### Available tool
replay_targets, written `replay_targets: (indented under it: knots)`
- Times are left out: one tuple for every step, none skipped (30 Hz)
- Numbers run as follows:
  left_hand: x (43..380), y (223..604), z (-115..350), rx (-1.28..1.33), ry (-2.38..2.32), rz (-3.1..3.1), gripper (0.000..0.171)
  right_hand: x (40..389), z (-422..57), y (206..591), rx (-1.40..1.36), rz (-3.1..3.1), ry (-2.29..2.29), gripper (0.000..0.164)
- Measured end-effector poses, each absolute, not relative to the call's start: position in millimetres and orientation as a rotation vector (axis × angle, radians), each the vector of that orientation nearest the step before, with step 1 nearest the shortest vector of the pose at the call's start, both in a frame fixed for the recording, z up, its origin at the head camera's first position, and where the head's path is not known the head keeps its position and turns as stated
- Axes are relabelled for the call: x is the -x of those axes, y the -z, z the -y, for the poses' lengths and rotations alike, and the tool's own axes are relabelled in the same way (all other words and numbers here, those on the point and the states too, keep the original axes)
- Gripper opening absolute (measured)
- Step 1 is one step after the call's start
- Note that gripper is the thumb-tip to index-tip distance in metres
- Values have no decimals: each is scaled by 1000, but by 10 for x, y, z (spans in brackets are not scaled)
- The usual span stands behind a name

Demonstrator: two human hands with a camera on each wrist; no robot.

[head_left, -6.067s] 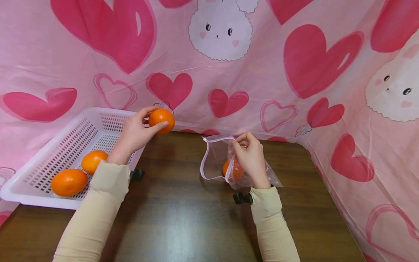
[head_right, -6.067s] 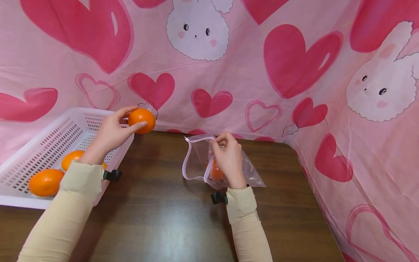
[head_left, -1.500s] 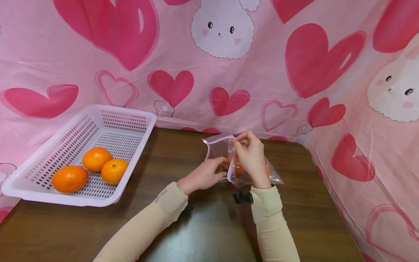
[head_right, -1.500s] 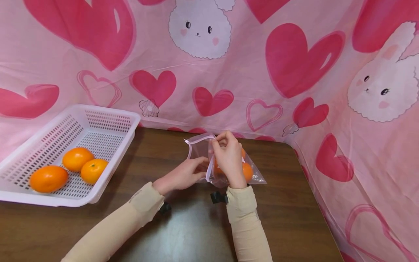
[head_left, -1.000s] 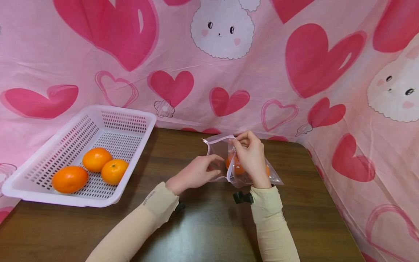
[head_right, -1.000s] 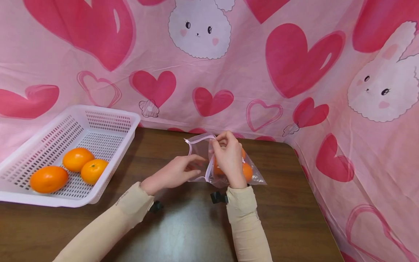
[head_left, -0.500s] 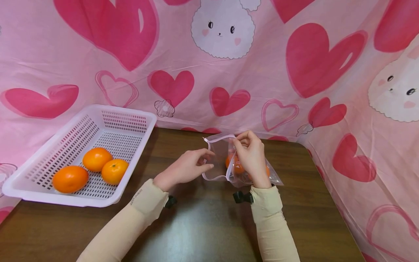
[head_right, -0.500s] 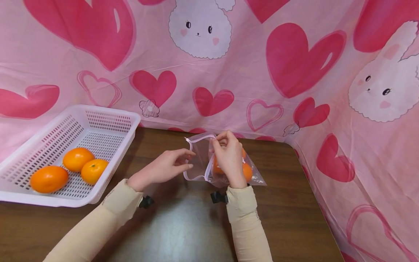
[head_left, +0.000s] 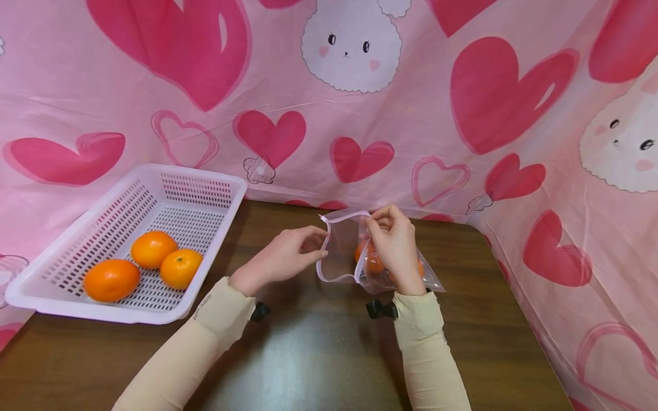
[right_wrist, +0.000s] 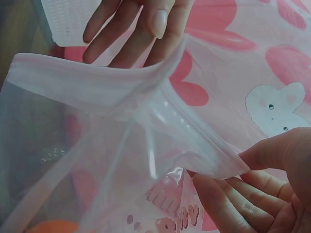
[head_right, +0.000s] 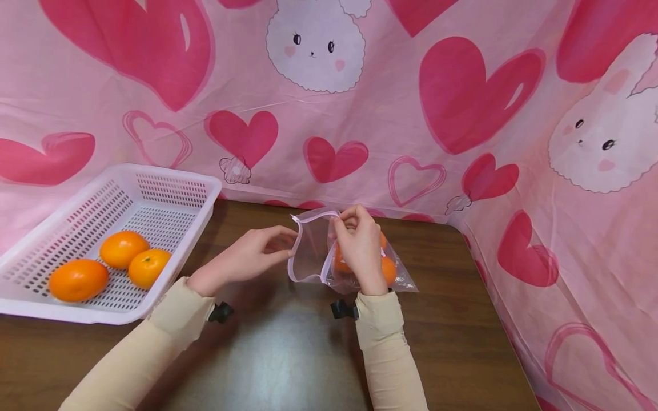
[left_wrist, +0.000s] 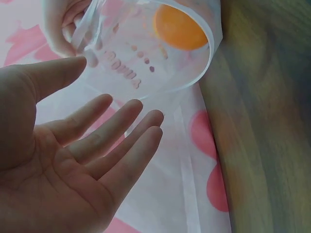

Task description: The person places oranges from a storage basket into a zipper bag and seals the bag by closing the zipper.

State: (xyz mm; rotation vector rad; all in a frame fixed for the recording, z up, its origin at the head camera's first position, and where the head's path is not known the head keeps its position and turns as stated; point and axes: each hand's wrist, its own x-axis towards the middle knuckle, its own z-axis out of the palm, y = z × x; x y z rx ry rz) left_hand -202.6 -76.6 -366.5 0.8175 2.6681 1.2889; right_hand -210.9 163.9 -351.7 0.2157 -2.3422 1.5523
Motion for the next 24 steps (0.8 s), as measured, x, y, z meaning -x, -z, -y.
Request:
replay_targets:
  knots:
    - [2024, 3656, 773, -812, -1286, -2672, 41, 2107, -1638, 3515, -217, 2342, -1550, 18]
    - [2024, 3650, 781, -806, -1284, -2676, 41, 2107, -1637, 3514, -217, 2342, -1545, 16]
    - [2022, 3642, 791, -801, -1281, -2684, 41, 2106, -1636, 3513, -215, 2343, -1534, 15]
    - [2018, 3630, 802, -797, -1281, -2687, 42, 2107, -1635, 3512, -212, 2346, -1515, 15]
    - [2017, 3620, 813, -788, -1284, -2688, 42, 2107, -1635, 3511, -211, 2347, -1501, 14]
    - [2014, 3609, 824, -785, -1286, -2691, 42, 2108, -1635, 3512, -209, 2349, -1485, 13]
    - [2012, 3597, 835, -782, -1287, -2694, 42, 2110, -1636, 3513, -207, 2352, -1470, 13]
    - [2013, 3588, 848, -782, -1287, -2697, 42, 2111, -1637, 3515, -205, 2355, -1452, 12]
    - [2013, 3575, 860, -783, -1287, -2700, 42, 2112, -1638, 3514, -202, 2359, -1434, 12]
    - [2013, 3559, 874, -780, -1286, -2703, 42, 2111, -1638, 3513, -201, 2363, -1422, 12]
    - [2014, 3543, 888, -774, -1284, -2709, 42, 2110, -1638, 3513, -201, 2366, -1416, 12]
    - [2017, 3531, 904, -769, -1279, -2719, 42, 2112, -1638, 3514, -202, 2369, -1409, 12]
    - [2018, 3516, 920, -763, -1276, -2729, 42, 2113, -1639, 3515, -203, 2370, -1404, 13]
    - [2021, 3503, 938, -758, -1278, -2736, 43, 2113, -1639, 3516, -205, 2372, -1401, 13]
    - [2019, 3486, 953, -750, -1281, -2742, 43, 2114, -1639, 3516, -207, 2373, -1400, 14]
    - [2020, 3474, 969, -743, -1283, -2750, 43, 2115, -1640, 3517, -210, 2373, -1398, 14]
    - [2021, 3463, 985, -738, -1283, -2760, 43, 2117, -1640, 3518, -215, 2372, -1394, 14]
    - [2023, 3456, 998, -735, -1283, -2769, 43, 2119, -1641, 3519, -220, 2369, -1396, 14]
    - [2023, 3444, 1009, -731, -1285, -2775, 43, 2118, -1642, 3518, -225, 2366, -1401, 14]
    - [2025, 3439, 1021, -728, -1285, -2782, 43, 2120, -1642, 3519, -230, 2364, -1405, 14]
    - [2026, 3430, 1029, -725, -1283, -2789, 43, 2122, -1642, 3519, -234, 2363, -1410, 14]
    - [2029, 3425, 1037, -723, -1282, -2795, 43, 2124, -1642, 3520, -239, 2361, -1415, 15]
    - [2029, 3416, 1044, -718, -1280, -2799, 43, 2125, -1642, 3520, -243, 2360, -1420, 15]
    - [2028, 3406, 1050, -714, -1279, -2802, 43, 2125, -1642, 3520, -244, 2359, -1430, 16]
